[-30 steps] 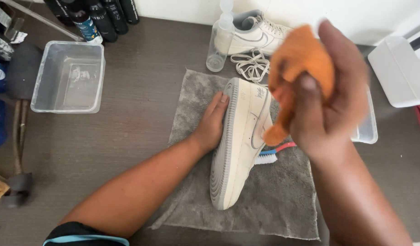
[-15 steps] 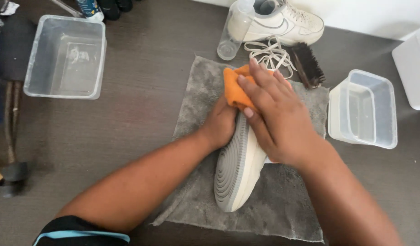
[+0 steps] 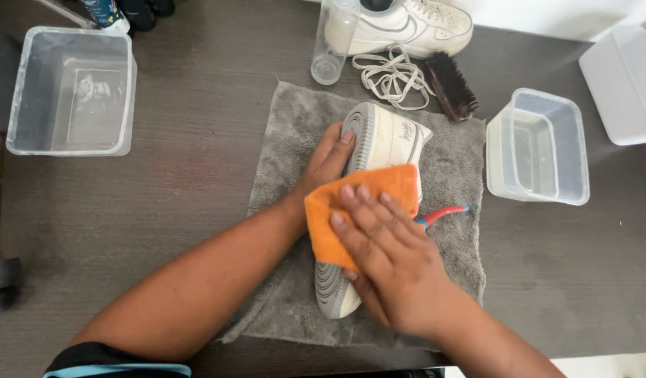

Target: The person scrubs the sole and sides of a white sneaker with a blue brush, then wipes the shoe with an orange cloth. The process is repeated on different sections of the shoe.

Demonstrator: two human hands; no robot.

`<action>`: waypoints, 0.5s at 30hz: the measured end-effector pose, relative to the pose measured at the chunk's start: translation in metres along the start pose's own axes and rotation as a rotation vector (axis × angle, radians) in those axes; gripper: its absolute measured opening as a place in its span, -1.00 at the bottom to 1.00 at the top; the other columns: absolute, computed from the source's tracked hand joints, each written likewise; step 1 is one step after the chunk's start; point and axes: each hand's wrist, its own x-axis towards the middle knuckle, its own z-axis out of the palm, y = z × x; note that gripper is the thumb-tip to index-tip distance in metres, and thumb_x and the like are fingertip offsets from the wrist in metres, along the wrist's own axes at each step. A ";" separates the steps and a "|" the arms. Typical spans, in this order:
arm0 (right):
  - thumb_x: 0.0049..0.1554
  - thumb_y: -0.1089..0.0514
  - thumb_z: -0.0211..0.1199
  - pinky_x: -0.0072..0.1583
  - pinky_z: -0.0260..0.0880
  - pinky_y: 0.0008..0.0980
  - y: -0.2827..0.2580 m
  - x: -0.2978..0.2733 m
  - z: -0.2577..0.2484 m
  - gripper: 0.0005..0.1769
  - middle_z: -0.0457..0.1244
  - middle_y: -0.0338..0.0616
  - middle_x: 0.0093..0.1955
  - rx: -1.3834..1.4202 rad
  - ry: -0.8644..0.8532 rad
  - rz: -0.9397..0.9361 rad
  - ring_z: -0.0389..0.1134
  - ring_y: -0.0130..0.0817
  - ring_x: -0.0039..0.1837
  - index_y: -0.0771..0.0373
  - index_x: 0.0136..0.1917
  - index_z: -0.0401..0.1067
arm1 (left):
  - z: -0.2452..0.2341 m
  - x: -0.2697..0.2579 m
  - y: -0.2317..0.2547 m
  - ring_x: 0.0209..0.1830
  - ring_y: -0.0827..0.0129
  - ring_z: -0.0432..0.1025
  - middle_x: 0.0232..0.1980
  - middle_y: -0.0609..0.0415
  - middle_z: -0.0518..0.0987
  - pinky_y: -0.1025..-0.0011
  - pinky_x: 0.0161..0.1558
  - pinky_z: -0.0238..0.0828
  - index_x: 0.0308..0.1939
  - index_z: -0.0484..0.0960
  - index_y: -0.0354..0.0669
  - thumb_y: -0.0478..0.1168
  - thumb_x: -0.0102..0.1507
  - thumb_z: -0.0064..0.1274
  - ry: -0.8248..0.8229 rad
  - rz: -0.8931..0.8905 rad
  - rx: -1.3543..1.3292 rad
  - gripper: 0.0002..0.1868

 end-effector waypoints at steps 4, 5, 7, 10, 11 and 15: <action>0.23 0.23 -0.04 0.64 0.12 0.14 -0.017 -0.010 0.005 -0.39 0.15 0.33 0.59 -0.024 0.007 -0.044 0.18 0.24 0.64 0.42 0.53 0.26 | 0.003 -0.006 0.008 -0.31 0.47 0.45 -0.26 0.19 0.55 0.49 -0.25 0.39 0.09 0.50 -0.06 0.11 0.46 -0.16 0.007 -0.049 -0.044 -0.63; 0.23 0.23 -0.04 0.64 0.12 0.14 -0.022 -0.011 0.004 -0.39 0.15 0.33 0.59 -0.025 0.012 -0.045 0.18 0.24 0.64 0.42 0.53 0.26 | 0.003 -0.004 0.005 -0.31 0.47 0.45 -0.26 0.19 0.55 0.49 -0.25 0.39 0.09 0.50 -0.06 0.11 0.46 -0.16 0.005 -0.047 -0.040 -0.63; 0.32 0.22 -0.18 0.58 0.19 0.06 -0.034 -0.014 0.004 -0.46 0.22 0.25 0.54 -0.103 0.017 -0.068 0.25 0.13 0.59 0.37 0.47 0.36 | 0.002 -0.002 0.001 -0.26 0.52 0.38 -0.24 0.22 0.50 0.48 -0.16 0.34 -0.04 0.47 -0.04 0.10 0.49 -0.21 0.019 0.044 -0.009 -0.66; 0.44 0.18 -0.36 0.59 0.17 0.00 -0.041 -0.030 0.007 -0.43 0.17 0.19 0.58 -0.162 -0.024 -0.082 0.19 0.08 0.62 0.33 0.51 0.35 | 0.005 -0.006 0.009 -0.02 0.42 0.41 -0.05 0.13 0.56 0.38 0.14 0.32 0.08 0.50 -0.09 0.14 0.46 -0.25 0.026 0.075 0.115 -0.57; 0.44 0.18 -0.36 0.59 0.17 0.00 -0.044 -0.031 0.009 -0.43 0.17 0.19 0.58 -0.166 -0.020 -0.083 0.19 0.08 0.62 0.33 0.51 0.35 | 0.004 -0.005 0.010 -0.02 0.42 0.41 -0.05 0.13 0.56 0.38 0.14 0.32 0.08 0.50 -0.09 0.14 0.46 -0.25 0.023 0.080 0.117 -0.57; 0.45 0.20 -0.18 0.46 0.39 -0.22 -0.047 -0.032 0.004 -0.60 0.37 0.02 0.39 -0.267 0.106 -0.208 0.44 -0.13 0.42 0.23 0.36 0.45 | 0.005 -0.005 0.019 0.22 0.30 0.43 0.19 0.03 0.57 0.28 0.31 0.30 0.29 0.47 -0.13 0.19 0.43 -0.32 0.019 0.026 0.203 -0.42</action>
